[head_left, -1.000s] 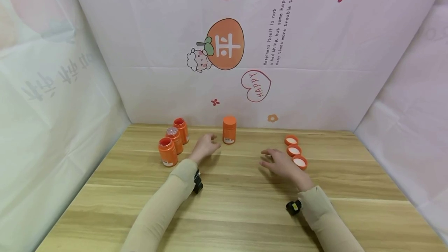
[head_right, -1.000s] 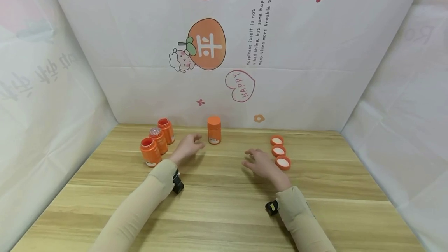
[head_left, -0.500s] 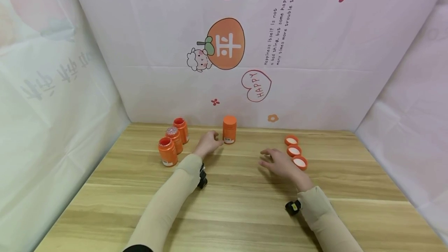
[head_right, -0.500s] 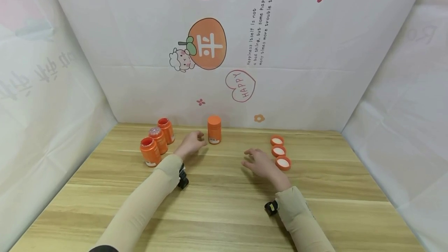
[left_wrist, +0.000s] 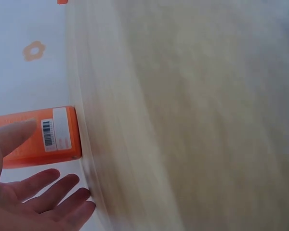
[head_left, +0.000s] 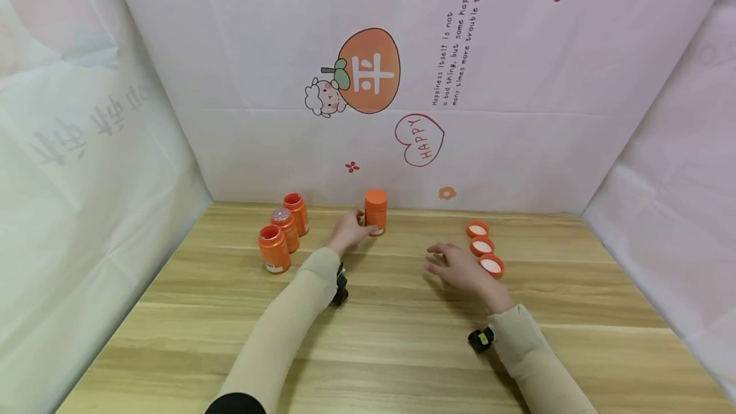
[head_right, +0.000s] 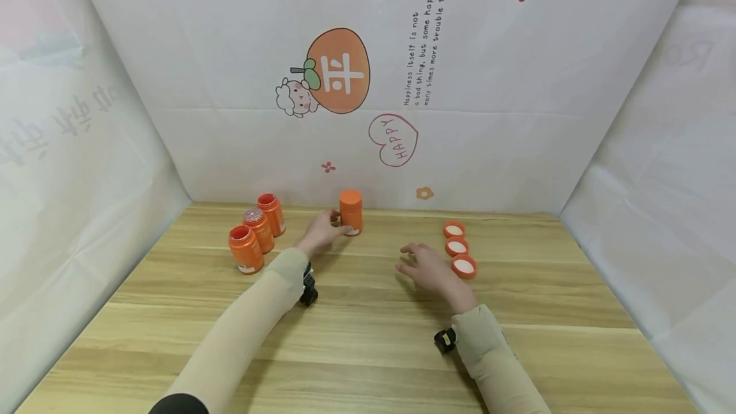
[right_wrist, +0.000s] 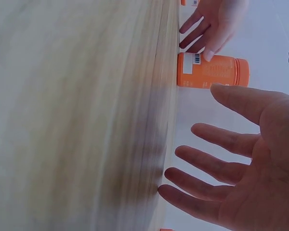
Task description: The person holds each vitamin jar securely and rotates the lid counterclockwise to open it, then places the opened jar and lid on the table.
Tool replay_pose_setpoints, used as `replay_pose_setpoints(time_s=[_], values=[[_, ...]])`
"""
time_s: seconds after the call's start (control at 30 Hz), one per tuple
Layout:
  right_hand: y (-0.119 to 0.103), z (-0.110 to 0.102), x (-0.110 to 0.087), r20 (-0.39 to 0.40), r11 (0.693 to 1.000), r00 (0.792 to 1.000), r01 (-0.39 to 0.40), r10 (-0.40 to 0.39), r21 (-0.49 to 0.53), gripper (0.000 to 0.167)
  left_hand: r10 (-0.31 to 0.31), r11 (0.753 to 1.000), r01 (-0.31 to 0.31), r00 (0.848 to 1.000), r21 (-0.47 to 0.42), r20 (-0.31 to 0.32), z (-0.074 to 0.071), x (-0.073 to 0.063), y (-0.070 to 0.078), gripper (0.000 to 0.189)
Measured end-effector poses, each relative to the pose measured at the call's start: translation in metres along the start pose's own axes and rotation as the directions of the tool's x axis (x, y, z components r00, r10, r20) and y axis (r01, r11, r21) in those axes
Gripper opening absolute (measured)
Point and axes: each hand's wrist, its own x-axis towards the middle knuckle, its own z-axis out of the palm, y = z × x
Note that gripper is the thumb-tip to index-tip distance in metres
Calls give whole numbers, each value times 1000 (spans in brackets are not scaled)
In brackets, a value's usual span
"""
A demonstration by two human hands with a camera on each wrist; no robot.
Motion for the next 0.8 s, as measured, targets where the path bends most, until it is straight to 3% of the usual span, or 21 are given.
replay_pose_setpoints(time_s=[0.2,0.3,0.5,0.8], values=[[0,-1,-2,-5,1000,1000,4,-4,7,46,-18,997,15,999,-76,-28,7,3,6,53],[1,-2,-3,-6,1000,1000,8,-8,7,46,-7,998,3,998,-62,-62,11,4,7,50],[1,-3,-3,-5,1000,1000,16,-16,12,47,-9,993,-2,996,-122,-94,14,5,6,47],[3,-4,-3,-6,999,1000,14,-14,34,47,4,992,-18,993,-124,-116,14,3,4,44]])
